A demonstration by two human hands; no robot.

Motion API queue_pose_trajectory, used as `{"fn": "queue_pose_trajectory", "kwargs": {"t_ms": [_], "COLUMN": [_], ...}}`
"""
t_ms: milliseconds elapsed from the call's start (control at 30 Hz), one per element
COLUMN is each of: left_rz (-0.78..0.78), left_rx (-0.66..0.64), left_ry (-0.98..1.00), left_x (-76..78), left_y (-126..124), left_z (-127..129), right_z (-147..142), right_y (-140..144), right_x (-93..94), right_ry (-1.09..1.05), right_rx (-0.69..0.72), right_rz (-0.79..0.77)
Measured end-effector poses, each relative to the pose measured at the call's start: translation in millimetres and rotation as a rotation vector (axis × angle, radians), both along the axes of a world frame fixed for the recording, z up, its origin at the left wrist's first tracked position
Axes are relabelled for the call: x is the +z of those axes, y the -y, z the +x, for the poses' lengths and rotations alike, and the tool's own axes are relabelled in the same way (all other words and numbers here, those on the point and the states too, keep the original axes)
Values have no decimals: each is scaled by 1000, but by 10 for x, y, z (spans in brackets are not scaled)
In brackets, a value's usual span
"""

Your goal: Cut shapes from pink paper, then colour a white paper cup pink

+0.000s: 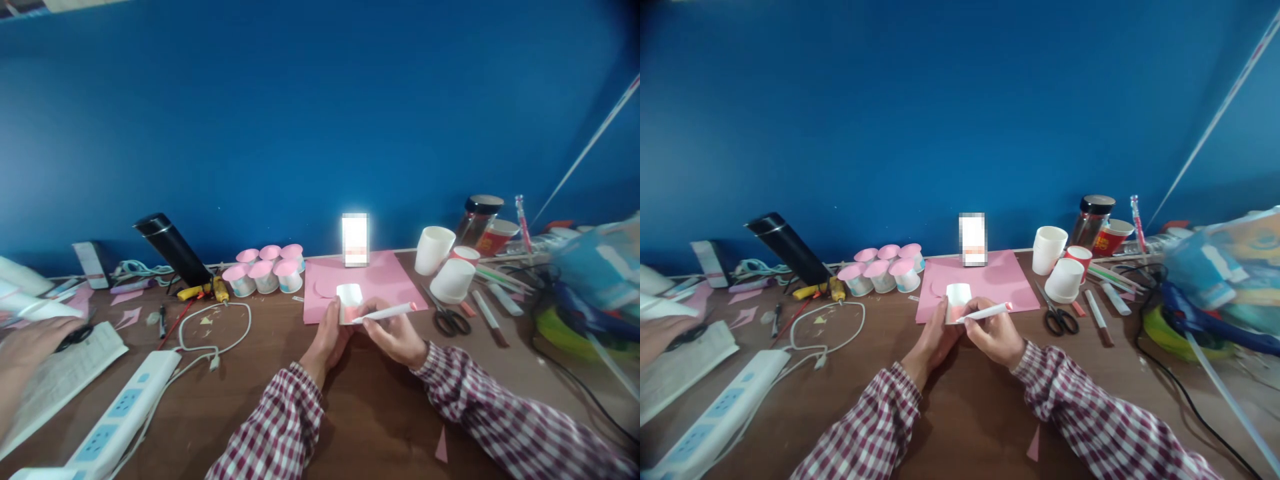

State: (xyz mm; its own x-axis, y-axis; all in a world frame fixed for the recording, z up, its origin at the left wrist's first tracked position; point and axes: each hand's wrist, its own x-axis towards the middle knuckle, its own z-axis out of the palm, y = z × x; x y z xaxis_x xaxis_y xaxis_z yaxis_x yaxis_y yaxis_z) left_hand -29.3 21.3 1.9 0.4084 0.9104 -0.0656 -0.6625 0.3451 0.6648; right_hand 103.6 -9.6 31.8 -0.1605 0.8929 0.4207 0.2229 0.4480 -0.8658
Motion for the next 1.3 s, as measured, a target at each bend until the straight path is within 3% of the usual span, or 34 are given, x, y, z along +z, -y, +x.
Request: {"fn": "queue_pose_trajectory", "kwargs": {"t_ms": [167, 433, 1100, 1300], "left_rz": [50, -26, -59, -97], "left_rx": [-4, 40, 40, 37], "left_ry": [1, -19, 0, 15], "left_x": [-21, -37, 8, -1], "left_y": [-13, -25, -19, -31], "left_z": [0, -10, -16, -33], "right_z": [-16, -7, -28, -26], "right_y": [10, -46, -43, -67], "right_x": [-2, -21, -36, -66], "right_ry": [-101, -327, -317, -340], "right_rx": [-11, -93, -50, -129], "right_rz": [-51, -172, -149, -129]}}
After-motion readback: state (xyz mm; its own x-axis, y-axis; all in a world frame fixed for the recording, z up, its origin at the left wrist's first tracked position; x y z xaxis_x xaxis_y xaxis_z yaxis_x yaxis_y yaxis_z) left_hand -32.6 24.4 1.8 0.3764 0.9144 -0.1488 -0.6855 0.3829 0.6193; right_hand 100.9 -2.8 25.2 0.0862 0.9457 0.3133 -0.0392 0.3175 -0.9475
